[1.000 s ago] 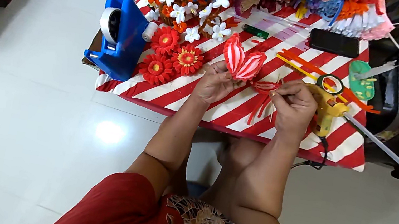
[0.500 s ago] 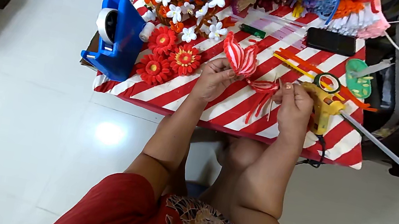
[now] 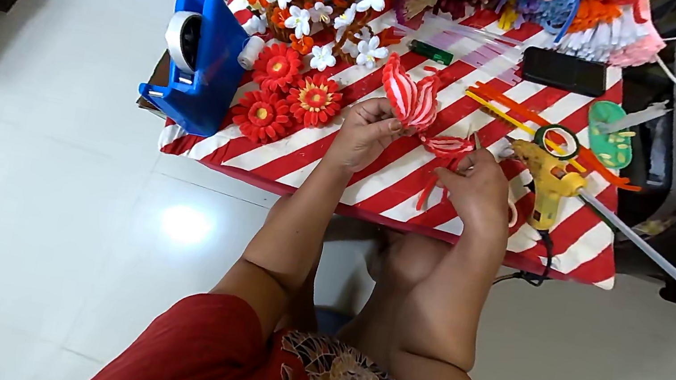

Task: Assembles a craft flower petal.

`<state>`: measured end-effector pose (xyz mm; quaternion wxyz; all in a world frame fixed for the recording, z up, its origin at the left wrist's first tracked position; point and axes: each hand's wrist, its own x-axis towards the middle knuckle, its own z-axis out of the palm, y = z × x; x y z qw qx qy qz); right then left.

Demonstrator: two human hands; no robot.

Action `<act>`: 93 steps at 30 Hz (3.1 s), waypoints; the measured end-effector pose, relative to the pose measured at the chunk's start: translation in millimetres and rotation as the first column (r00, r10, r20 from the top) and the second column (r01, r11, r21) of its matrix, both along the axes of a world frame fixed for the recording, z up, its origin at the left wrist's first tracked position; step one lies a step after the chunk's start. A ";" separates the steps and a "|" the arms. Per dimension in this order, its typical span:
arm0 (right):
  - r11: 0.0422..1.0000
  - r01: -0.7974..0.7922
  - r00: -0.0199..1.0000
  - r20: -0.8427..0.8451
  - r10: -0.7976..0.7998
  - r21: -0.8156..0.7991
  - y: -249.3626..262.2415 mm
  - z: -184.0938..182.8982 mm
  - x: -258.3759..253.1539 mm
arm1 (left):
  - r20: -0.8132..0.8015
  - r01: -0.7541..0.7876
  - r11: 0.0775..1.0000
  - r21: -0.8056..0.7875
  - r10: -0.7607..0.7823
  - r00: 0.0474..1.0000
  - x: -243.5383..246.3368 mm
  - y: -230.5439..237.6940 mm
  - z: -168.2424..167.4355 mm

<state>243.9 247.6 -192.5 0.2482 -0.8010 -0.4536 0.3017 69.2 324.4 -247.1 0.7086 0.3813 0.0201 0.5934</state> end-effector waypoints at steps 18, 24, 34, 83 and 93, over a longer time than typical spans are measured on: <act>0.910 0.052 0.998 -0.040 -0.039 0.410 -23.4 14.2 22.3 | -0.004 -0.016 0.999 -0.028 0.016 1.000 -3.1 0.8 1.8; 0.972 -0.045 0.986 0.166 0.006 0.233 -14.4 14.9 12.0 | -0.007 -0.020 0.999 -0.025 0.020 1.000 -3.4 0.8 1.7; 0.976 -0.121 0.943 0.286 0.171 -0.183 1.7 10.2 -34.7 | -0.001 -0.018 0.999 -0.029 0.018 1.000 -4.5 0.6 1.6; 0.699 -0.042 0.819 -0.376 0.433 0.714 -1.9 -12.0 5.4 | 0.115 0.158 0.987 -0.002 -0.157 0.981 10.8 -7.1 -1.3; 0.747 0.033 0.934 -0.287 0.213 0.664 1.5 -19.9 19.7 | 0.127 0.066 0.997 -0.031 -0.062 0.990 4.1 -1.4 0.6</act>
